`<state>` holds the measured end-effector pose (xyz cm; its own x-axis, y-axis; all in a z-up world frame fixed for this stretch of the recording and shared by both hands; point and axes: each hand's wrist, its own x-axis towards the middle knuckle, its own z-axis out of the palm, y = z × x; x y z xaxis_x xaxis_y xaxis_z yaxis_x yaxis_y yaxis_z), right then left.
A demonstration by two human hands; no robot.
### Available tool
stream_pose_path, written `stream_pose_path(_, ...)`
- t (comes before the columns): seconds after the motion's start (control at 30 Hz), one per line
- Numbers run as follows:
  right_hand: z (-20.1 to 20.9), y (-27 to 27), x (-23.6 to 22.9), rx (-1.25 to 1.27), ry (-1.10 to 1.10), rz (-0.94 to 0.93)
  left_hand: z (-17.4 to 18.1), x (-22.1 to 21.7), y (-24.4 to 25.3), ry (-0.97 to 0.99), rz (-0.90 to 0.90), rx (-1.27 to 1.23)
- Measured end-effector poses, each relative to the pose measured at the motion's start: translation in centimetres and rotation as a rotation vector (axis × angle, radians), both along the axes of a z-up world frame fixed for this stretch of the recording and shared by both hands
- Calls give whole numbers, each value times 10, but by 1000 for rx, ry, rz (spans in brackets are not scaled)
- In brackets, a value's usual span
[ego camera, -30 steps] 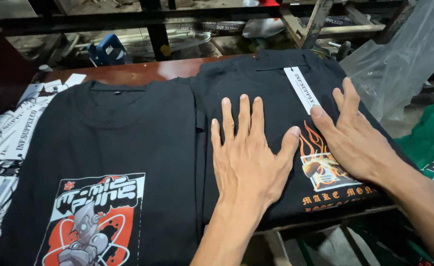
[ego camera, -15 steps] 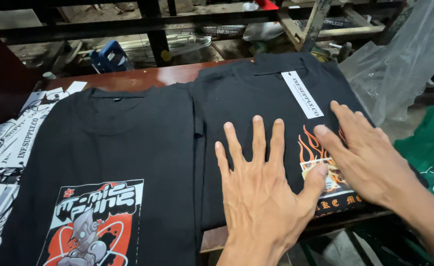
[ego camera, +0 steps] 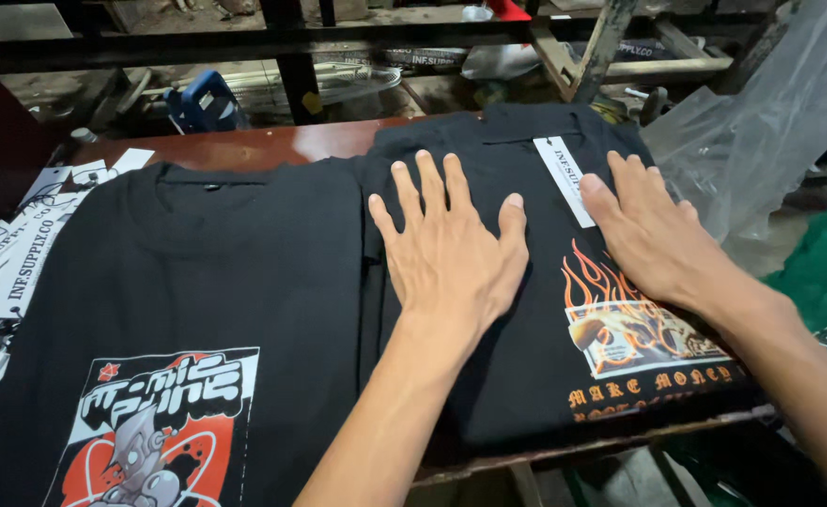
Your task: The person attaches white tags to black t-shirts by threading a black string through the tag and the shirt's collar. They handle two different t-shirts, one with a flame graphic and another with a robot graphic, securing each tag before moving to the next item.
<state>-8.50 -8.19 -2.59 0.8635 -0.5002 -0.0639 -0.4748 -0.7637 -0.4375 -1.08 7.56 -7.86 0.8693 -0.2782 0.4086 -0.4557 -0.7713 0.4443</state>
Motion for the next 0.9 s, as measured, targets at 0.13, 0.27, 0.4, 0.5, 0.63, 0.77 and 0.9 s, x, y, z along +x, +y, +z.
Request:
stream_pose_path(0.13,-10,-11,5,-31,-27,-33,3,3,1,-1,2,-69)
stream_pose_path(0.27,-14,-11,4,-27,-28,-3,-5,3,2,30,58,-98)
stream_pose_path(0.4,-16,-15,3,-37,-46,19,-6,5,1,27,63,-74)
stream_pose_path(0.5,-16,-15,3,-34,-66,18,-6,5,6,38,48,-86)
stream_pose_path(0.63,-14,-12,1,-38,-87,34,-5,8,6,21,60,-96)
stream_pose_path(0.77,3,9,-4,-24,-34,0,3,28,16,41,8,-13)
stream_pose_path(0.9,5,17,-2,-37,-48,-53,24,38,52,190,-223,61)
